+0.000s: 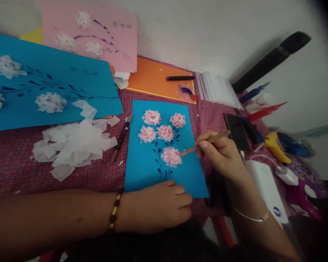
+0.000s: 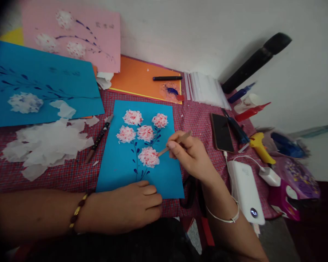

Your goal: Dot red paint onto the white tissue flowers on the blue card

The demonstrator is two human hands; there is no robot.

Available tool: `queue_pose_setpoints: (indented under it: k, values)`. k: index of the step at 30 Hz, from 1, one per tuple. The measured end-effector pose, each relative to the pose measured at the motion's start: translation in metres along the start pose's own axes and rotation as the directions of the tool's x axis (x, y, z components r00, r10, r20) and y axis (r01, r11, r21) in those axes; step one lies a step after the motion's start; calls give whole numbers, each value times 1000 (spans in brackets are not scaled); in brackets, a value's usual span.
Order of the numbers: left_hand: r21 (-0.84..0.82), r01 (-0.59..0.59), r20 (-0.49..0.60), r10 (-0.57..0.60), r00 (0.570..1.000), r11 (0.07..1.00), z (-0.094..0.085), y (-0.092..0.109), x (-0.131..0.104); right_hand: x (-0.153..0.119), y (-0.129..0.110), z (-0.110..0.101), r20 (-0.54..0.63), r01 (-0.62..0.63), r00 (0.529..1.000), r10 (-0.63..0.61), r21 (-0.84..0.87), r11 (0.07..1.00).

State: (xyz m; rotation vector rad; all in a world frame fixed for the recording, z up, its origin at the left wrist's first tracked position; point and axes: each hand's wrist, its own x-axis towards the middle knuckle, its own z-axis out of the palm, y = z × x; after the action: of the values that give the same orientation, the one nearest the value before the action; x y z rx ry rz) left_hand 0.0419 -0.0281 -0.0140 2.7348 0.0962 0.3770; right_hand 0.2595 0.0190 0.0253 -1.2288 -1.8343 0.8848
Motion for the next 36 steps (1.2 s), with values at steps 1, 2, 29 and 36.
queue_pose_setpoints:
  k: [1, 2, 29, 36]
  values:
    - [-1, -1, -8, 1, 1000, 1000, 0, 0, 0, 0, 0, -2, -44, -1, 999, 2, 7, 1000]
    - [-1, -5, -17, 5, 1000, 1000, 0, 0, 0, 0, 1, -3, -102, -7, 995, 9, 21, 1000]
    - [22, 14, 83, -16, 996, 1000, 0, 0, 5, 11, 19, 1, -165, 14, 986, 4, 105, 994]
    - [22, 26, 145, -29, 989, 999, 1, 0, 4, 11, 19, 4, -84, 21, 996, -19, 29, 999]
